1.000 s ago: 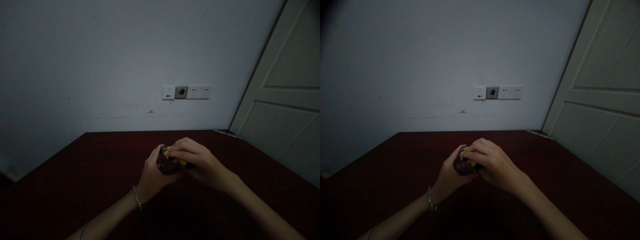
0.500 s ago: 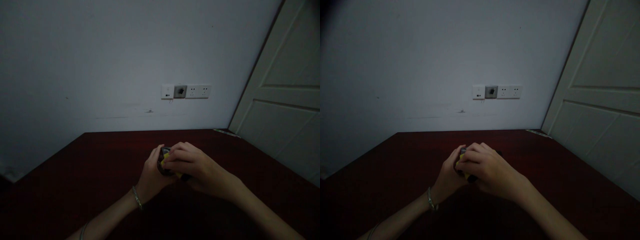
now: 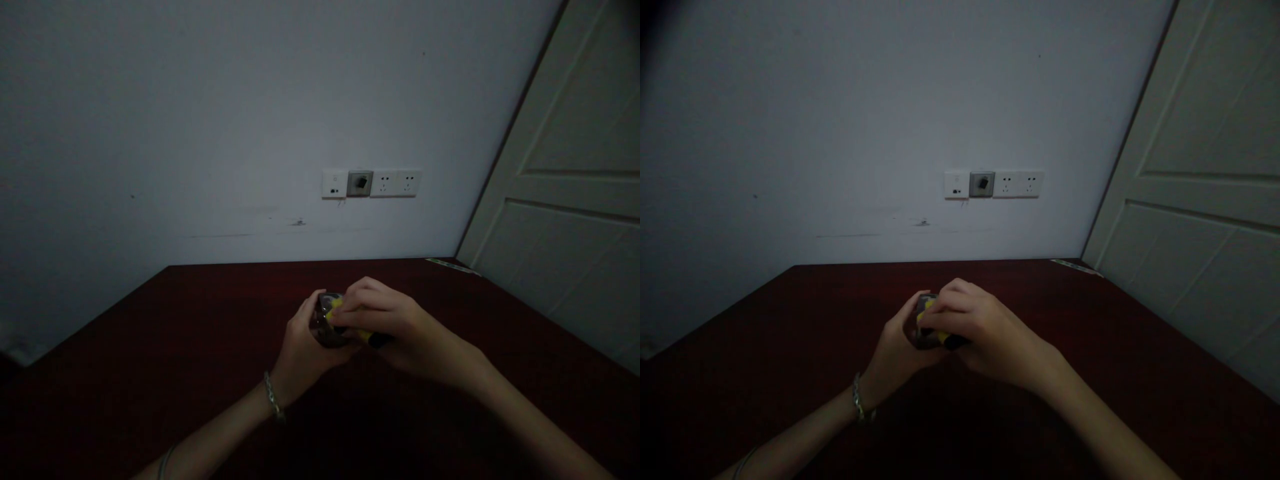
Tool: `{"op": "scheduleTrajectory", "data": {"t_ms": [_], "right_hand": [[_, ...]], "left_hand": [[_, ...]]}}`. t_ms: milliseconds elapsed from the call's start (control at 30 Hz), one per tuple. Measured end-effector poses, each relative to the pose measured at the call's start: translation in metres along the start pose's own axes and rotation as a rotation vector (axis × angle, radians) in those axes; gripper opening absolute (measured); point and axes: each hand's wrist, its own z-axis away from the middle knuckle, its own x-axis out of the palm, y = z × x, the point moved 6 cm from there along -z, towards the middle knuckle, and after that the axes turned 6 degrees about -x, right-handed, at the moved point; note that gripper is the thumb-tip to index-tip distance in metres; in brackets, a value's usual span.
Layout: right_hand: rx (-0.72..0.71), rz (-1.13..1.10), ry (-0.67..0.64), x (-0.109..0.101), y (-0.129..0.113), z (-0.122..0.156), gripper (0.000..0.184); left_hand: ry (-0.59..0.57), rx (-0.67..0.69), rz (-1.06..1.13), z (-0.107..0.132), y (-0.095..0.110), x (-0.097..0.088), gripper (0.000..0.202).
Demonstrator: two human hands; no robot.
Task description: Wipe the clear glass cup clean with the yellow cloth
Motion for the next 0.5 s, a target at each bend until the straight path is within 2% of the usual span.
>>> {"op": "scheduleTrajectory", "data": {"t_ms": [133, 367, 500], "right_hand": [[-0.028, 0.040, -0.048, 0.003, -0.004, 0.000, 0.049], [0.030, 0.008, 0.173, -0.010, 0.012, 0.004, 0.042], [0.034, 0.001, 0.162, -0.011, 0.006, 0.004, 0.041]], "left_hand": [[-0.002, -0.005, 0.007, -0.001, 0.001, -0.001, 0.076], [0.007, 0.053, -0.009, 0.001, 0.006, -0.001, 0.081], [0.018, 0.064, -0.007, 0.000, 0.007, -0.003, 0.081]]}}
